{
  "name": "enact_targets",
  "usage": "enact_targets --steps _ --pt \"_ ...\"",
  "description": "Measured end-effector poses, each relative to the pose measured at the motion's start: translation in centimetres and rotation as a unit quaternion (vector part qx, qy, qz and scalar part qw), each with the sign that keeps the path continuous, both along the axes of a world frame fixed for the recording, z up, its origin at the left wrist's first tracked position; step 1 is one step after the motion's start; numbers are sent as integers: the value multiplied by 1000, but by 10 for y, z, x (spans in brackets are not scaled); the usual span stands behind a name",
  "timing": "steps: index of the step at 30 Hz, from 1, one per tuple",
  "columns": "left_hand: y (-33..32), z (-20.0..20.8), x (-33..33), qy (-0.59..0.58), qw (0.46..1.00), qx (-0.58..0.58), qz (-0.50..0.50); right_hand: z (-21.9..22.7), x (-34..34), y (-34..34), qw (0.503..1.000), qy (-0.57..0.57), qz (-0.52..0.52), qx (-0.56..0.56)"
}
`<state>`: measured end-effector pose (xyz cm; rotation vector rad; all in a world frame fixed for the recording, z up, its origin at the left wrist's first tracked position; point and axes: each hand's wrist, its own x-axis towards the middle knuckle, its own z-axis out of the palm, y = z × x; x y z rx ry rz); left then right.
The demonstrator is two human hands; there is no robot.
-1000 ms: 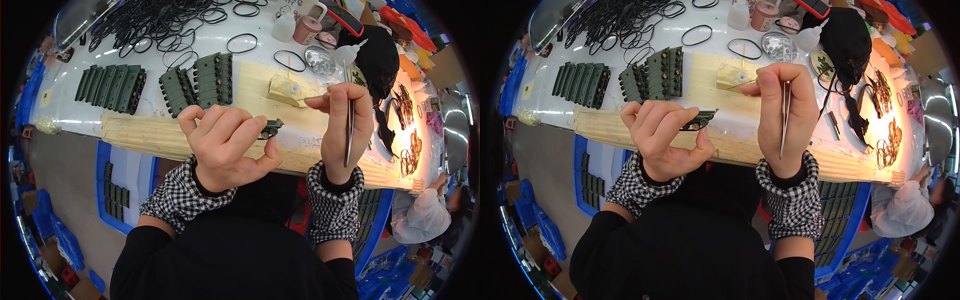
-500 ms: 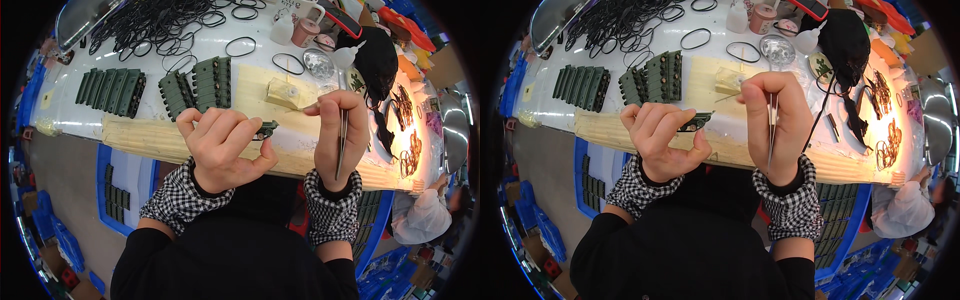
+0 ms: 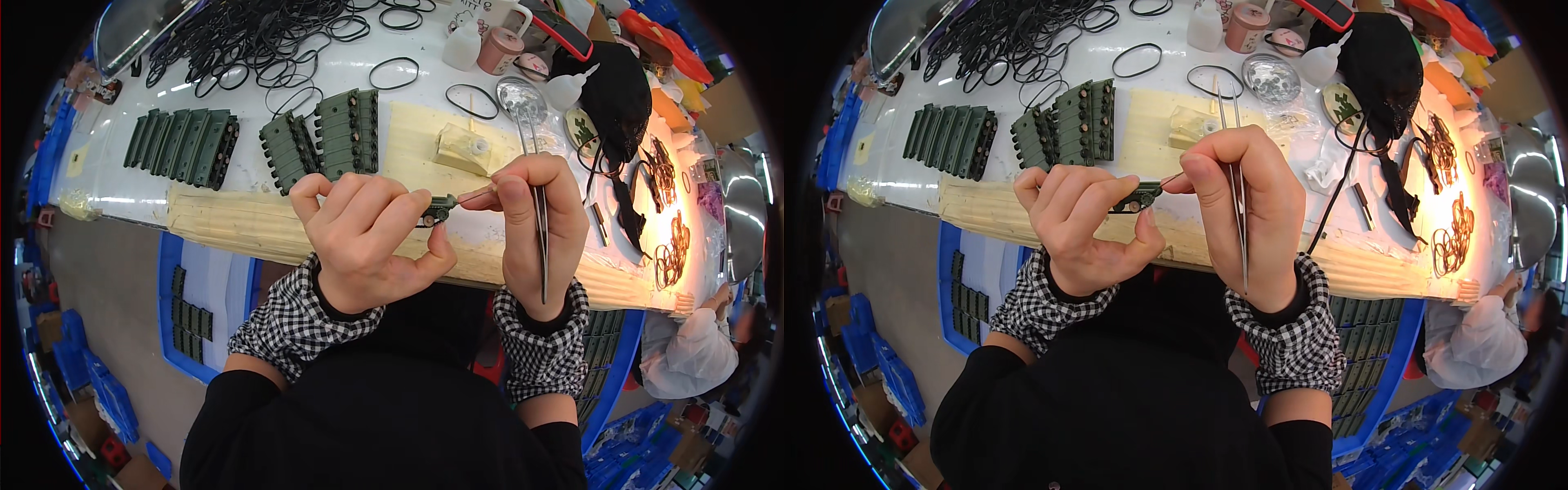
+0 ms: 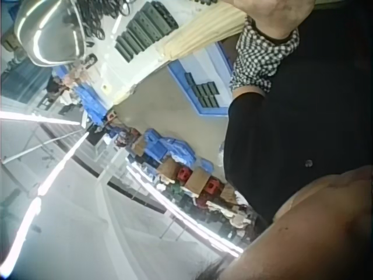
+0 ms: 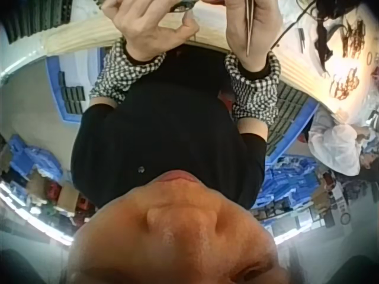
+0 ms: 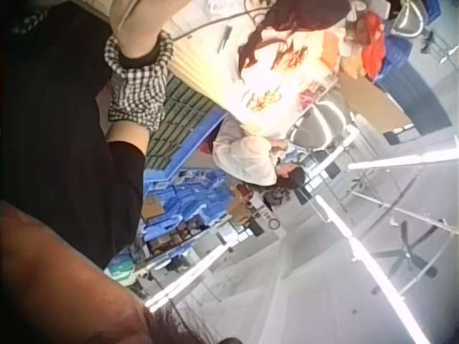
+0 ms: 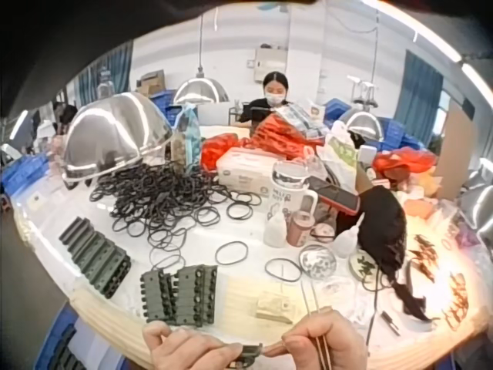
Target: Assembling small plastic components into a housing using tweezers.
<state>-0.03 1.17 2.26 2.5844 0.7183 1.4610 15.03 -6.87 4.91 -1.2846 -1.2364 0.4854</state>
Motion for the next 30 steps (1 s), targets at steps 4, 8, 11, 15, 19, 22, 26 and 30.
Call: enact_targets --steps 4,8,11,15,19,22,26,30 --pt "1 1 -1 -3 1000 -20 -7 1 1 5 994 65 -78 33" --pt "6 0 -4 -64 987 -129 -69 -10 30 28 943 -222 -234 83" --pt "3 5 -7 -133 936 -301 -124 -16 33 32 900 -350 -256 40" --pt "0 11 -8 -248 807 -486 -225 -11 29 28 898 -351 -259 65" --pt "2 7 -11 -283 713 -574 -288 9 17 6 933 -232 -247 124" --pt "-1 13 -8 -292 674 -608 -303 24 4 -3 969 -159 -132 138" --pt "-5 16 -5 -297 630 -649 -305 19 -11 3 985 -70 -49 149" --pt "-4 12 -5 -284 626 -653 -318 18 -11 1 990 -102 -38 89"
